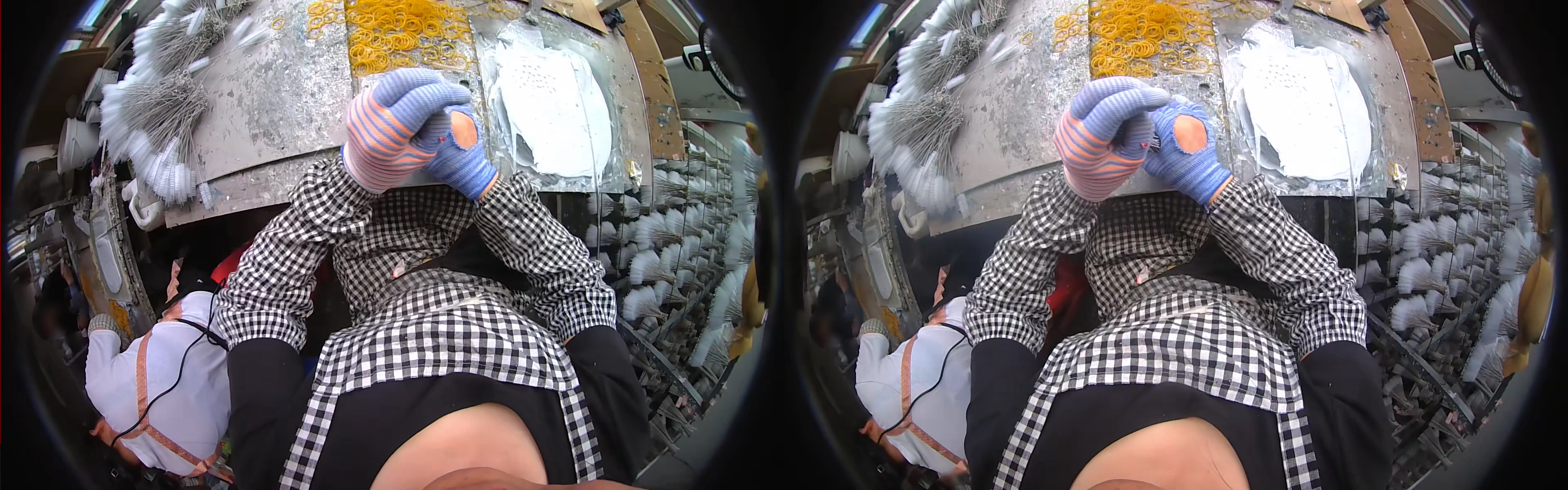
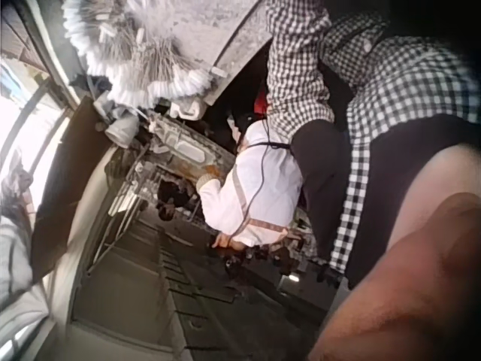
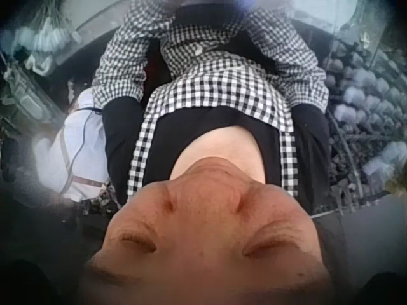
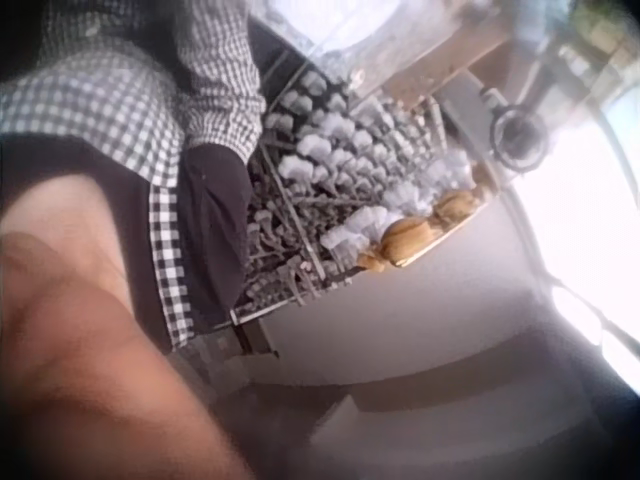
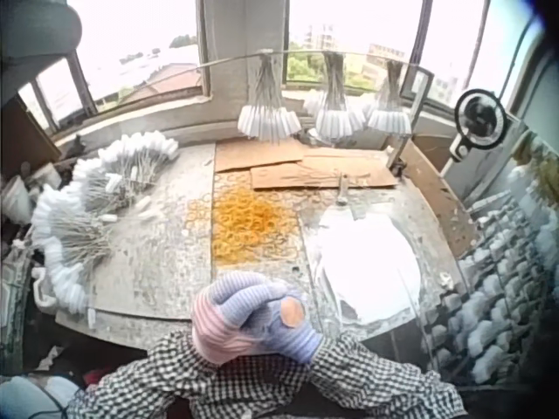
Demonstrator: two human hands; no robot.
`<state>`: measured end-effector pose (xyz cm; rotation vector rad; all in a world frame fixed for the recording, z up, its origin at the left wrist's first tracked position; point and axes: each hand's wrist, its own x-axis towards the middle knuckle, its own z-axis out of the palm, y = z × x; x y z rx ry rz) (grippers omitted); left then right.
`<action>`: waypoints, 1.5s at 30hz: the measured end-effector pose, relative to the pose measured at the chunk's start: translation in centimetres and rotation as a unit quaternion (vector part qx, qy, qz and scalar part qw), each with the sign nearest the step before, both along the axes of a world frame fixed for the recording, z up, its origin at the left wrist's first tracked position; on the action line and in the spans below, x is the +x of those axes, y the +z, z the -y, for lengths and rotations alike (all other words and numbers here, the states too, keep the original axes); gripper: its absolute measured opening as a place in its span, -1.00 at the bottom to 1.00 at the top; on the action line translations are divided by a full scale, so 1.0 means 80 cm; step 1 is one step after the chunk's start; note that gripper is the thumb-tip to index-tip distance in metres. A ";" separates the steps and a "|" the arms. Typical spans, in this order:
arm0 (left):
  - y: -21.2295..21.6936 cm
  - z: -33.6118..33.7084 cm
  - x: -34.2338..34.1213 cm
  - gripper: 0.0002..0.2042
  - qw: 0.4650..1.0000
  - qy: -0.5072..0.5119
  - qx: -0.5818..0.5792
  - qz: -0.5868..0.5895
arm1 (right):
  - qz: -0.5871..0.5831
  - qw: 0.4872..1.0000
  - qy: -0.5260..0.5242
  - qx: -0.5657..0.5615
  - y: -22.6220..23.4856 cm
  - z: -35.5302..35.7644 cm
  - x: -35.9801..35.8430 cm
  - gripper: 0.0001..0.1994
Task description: The recorder is shown assembling white plastic brushes, dipping them into a white liquid, and bundling them.
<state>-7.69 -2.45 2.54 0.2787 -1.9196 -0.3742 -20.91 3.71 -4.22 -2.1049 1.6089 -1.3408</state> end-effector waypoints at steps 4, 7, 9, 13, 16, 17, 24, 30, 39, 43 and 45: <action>0.045 0.025 -0.060 -0.78 0.998 0.040 0.030 0.033 | -0.012 0.986 0.009 0.164 -0.030 0.040 -0.028 -0.74; 0.096 0.023 -0.084 -0.72 0.996 -0.067 0.016 0.050 | -0.017 0.999 -0.031 -0.029 -0.072 0.061 -0.028 -0.76; 0.032 0.051 -0.071 -0.79 0.996 -0.038 -0.068 0.051 | 0.229 0.960 0.075 0.144 -0.047 0.037 -0.018 -0.70; 0.039 -0.037 0.013 -0.75 0.973 -0.135 -0.100 0.156 | 0.120 0.963 0.184 0.158 -0.063 -0.007 -0.022 -0.63; 0.055 -0.009 0.010 -0.73 0.977 0.026 -0.046 0.206 | -0.027 0.996 0.079 0.012 -0.055 0.013 -0.013 -0.71; 0.053 0.022 0.007 -0.67 0.981 0.039 -0.046 0.187 | 0.019 0.990 0.104 0.094 -0.029 0.023 -0.008 -0.73; 0.039 -0.002 -0.001 -0.77 0.985 0.008 -0.019 0.173 | -0.018 0.999 0.045 0.019 -0.035 0.001 -0.003 -0.67; 0.053 -0.009 0.002 -0.66 0.984 -0.008 -0.003 0.177 | -0.086 0.987 0.080 0.108 -0.105 0.002 -0.017 -0.56; 0.035 -0.029 0.008 -0.71 0.987 -0.018 -0.020 0.159 | 0.162 0.986 0.034 0.014 -0.042 -0.014 0.018 -0.64; 0.050 -0.010 0.018 -0.69 0.984 -0.007 0.047 0.172 | 0.123 0.980 0.115 0.109 -0.007 -0.007 0.009 -0.63; 0.070 -0.008 0.016 -0.70 0.982 0.019 0.024 0.187 | 0.112 0.980 0.108 0.125 0.004 0.004 0.015 -0.65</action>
